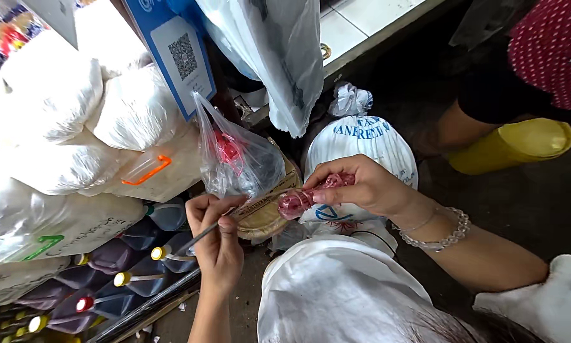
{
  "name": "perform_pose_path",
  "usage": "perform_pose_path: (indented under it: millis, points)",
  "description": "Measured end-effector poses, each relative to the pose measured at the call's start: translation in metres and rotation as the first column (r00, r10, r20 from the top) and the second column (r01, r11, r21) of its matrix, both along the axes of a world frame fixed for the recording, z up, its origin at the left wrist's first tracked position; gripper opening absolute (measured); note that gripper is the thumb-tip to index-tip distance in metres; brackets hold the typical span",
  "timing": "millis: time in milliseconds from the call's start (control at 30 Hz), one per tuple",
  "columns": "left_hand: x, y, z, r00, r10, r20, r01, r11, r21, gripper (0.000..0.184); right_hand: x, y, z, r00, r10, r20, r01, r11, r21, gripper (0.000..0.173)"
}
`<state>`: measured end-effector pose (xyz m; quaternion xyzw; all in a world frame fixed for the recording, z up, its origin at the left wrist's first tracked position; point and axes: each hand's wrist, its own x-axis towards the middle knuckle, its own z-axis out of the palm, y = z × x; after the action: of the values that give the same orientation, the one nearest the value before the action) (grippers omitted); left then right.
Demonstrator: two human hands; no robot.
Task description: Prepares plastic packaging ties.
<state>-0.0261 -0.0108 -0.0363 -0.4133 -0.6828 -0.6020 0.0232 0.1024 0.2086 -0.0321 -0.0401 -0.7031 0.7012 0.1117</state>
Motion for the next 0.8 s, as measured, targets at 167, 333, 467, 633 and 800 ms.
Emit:
perform_pose_path:
  millis: [167, 333, 467, 633, 800]
  points:
    - [-0.009, -0.010, 0.004, 0.968, -0.142, 0.205, 0.103, 0.976, 0.189, 0.012, 0.001, 0.004, -0.005, 0.987, -0.017, -0.157, 0.082, 0.904, 0.419, 0.009]
    - [-0.015, -0.010, -0.019, 0.936, -0.060, 0.348, 0.018, 0.992, 0.122, 0.009, -0.006, 0.003, -0.011, 0.960, 0.110, -0.257, -0.113, 0.994, 0.005, 0.008]
    - [-0.006, -0.025, -0.028, 0.889, -0.305, 0.342, 0.321, 0.947, 0.011, 0.010, -0.011, -0.011, -0.011, 0.969, -0.229, -0.095, 0.177, 0.908, -0.381, 0.017]
    - [0.004, -0.047, 0.016, 0.874, -0.453, 0.177, 0.347, 0.835, 0.426, 0.012, -0.019, -0.006, -0.031, 0.879, -0.370, -0.300, 0.442, 0.869, 0.223, 0.010]
    - [-0.034, -0.070, 0.006, 0.937, 0.323, 0.131, -0.347, 0.902, 0.256, 0.009, -0.007, 0.030, -0.035, 0.899, 0.148, -0.412, -0.028, 0.959, 0.283, 0.009]
